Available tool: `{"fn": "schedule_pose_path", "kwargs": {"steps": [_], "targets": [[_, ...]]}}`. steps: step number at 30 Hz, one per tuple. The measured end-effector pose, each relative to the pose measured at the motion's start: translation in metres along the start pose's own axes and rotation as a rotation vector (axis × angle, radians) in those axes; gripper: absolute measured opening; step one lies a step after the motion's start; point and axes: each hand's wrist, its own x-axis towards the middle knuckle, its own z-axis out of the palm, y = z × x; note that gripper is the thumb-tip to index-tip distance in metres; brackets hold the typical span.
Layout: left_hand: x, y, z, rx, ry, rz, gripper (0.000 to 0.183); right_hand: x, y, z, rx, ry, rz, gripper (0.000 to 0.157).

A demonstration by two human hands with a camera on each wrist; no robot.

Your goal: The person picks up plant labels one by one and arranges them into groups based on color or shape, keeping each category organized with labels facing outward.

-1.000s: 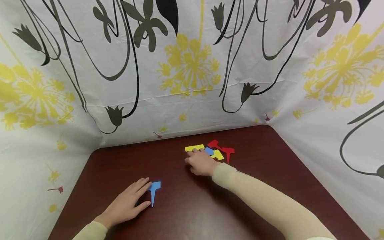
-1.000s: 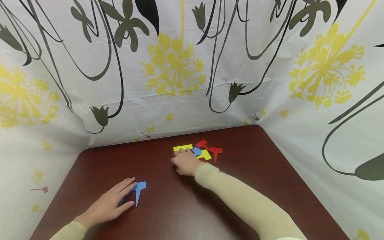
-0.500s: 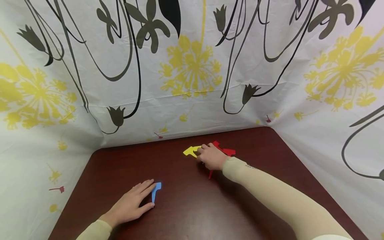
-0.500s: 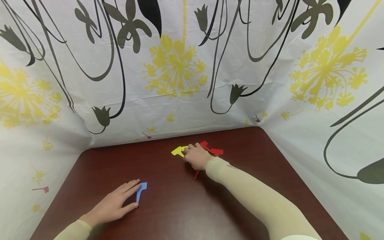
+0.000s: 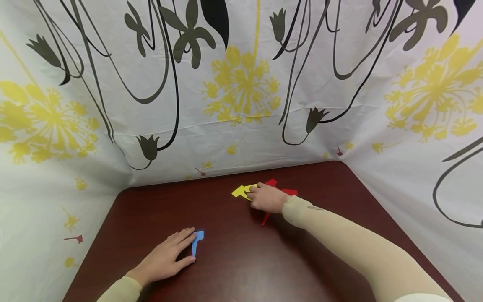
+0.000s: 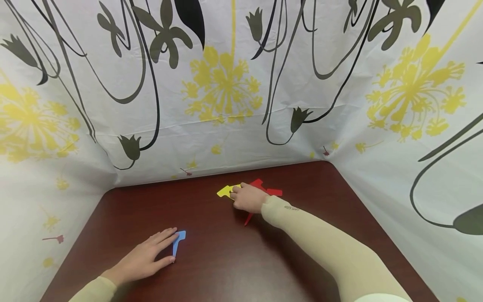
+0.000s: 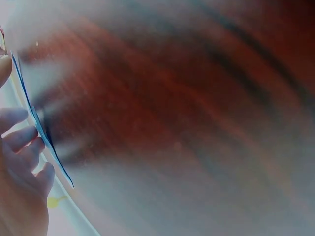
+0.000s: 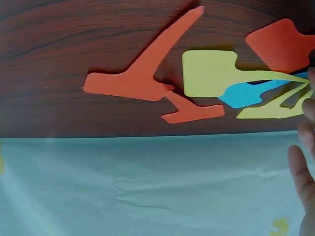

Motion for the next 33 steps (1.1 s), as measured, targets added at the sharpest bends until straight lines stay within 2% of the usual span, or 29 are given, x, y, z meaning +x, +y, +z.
{"fn": "schedule_pose_path", "kwargs": {"steps": [5,12,24,28,33], "targets": [[0.002,-0.001,0.001,0.006,0.002,0.018,0.068,-0.002,0.001,0.003,0.013,0.028,-0.046,0.005],[0.0,-0.001,0.001,0.019,0.014,0.043,0.065,-0.003,0.003,0.002,0.078,0.116,-0.042,0.004],[0.003,-0.002,0.0,0.034,0.026,0.029,0.063,-0.004,0.014,0.001,0.327,0.368,0.087,0.01],[0.002,-0.002,0.0,0.029,0.022,0.025,0.063,-0.006,0.017,0.0,0.341,0.426,0.1,0.009],[0.002,-0.001,-0.002,0.021,0.015,0.024,0.063,-0.005,0.019,-0.005,0.332,0.454,0.108,0.006]]}}
